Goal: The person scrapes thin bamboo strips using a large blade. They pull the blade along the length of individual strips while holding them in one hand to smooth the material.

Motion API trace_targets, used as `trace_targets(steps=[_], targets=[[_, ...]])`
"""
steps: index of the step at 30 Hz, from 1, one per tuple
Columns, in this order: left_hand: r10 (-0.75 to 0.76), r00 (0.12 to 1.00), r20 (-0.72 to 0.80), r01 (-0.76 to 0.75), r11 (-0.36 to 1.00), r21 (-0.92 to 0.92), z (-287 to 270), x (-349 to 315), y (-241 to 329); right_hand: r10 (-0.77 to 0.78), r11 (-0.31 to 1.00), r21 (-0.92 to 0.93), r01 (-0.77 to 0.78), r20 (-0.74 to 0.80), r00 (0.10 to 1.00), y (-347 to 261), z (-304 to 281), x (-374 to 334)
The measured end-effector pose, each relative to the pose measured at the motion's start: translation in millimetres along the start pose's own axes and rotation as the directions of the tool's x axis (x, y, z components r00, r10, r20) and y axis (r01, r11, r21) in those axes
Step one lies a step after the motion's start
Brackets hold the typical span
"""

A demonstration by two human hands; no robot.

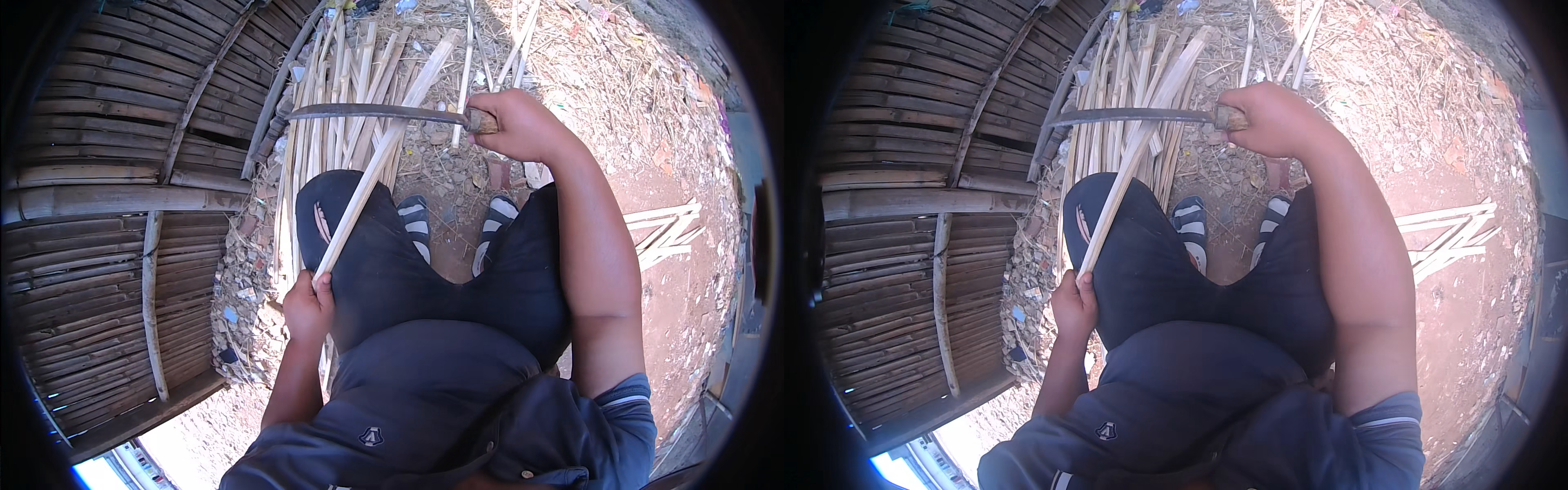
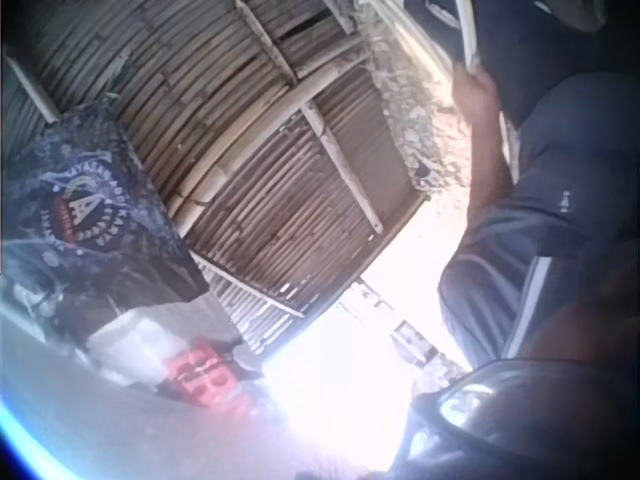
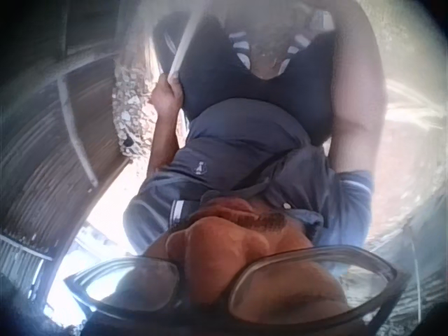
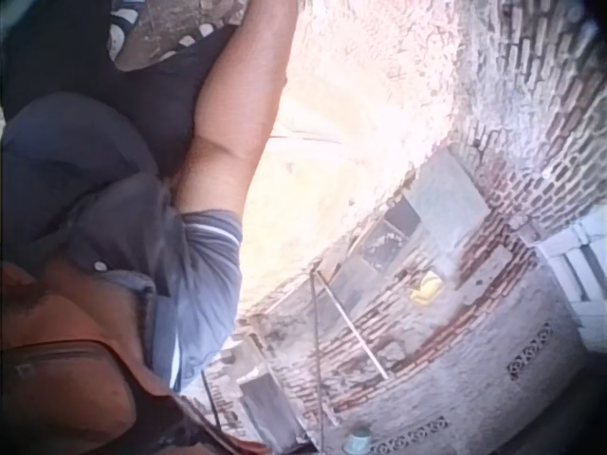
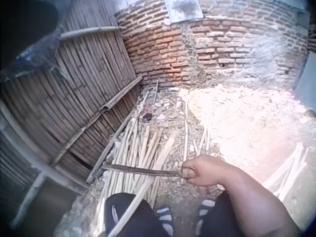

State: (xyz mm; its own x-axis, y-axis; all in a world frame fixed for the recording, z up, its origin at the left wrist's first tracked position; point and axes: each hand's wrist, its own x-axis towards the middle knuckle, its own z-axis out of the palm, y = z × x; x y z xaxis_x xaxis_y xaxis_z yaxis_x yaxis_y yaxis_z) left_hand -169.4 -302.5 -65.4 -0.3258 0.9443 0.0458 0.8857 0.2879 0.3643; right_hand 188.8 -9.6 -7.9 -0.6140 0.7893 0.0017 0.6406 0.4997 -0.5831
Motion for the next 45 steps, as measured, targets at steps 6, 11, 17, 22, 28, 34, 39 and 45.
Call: trace_targets(steps=[6, 11, 17, 22, 28, 34, 39, 45], targets=[[-0.033, 0.999, 0.017, 0.033, 0.999, -0.009, 0, -5, -4, 0.029, 1.0, -0.008, -0.029, -0.012, 1.0, 21, -6, 7], [-0.017, 0.999, 0.028, 0.017, 1.0, 0.015, 0, -4, -7, 0.245, 0.969, 0.062, -0.239, -0.145, 0.959, 25, -21, 6], [-0.011, 1.0, 0.006, 0.011, 1.0, -0.024, 1, -5, -4, -0.129, 0.983, -0.129, 0.134, 0.04, 0.991, -24, 12, 0], [-0.011, 1.0, -0.017, 0.011, 0.999, -0.037, 2, -6, -5, -0.009, 0.998, -0.061, 0.012, 0.042, 0.999, -5, -2, 4], [0.016, 1.0, -0.023, -0.016, 1.0, 0.002, 3, -4, -4, 0.263, 0.965, 0.039, -0.26, -0.135, 0.955, 23, -21, 0], [0.009, 1.0, -0.026, -0.009, 1.0, -0.021, 4, -5, -7, -0.076, 0.986, -0.142, 0.088, 0.087, 0.993, -30, 4, -3], [0.029, 0.998, -0.055, -0.03, 0.999, -0.017, 6, -7, -9, -0.086, 0.984, -0.152, 0.095, 0.065, 0.994, -26, -2, -1], [0.041, 0.998, -0.042, -0.042, 0.999, -0.015, 4, -5, -8, 0.154, 0.986, -0.035, -0.163, -0.175, 0.972, 10, -25, -4]])
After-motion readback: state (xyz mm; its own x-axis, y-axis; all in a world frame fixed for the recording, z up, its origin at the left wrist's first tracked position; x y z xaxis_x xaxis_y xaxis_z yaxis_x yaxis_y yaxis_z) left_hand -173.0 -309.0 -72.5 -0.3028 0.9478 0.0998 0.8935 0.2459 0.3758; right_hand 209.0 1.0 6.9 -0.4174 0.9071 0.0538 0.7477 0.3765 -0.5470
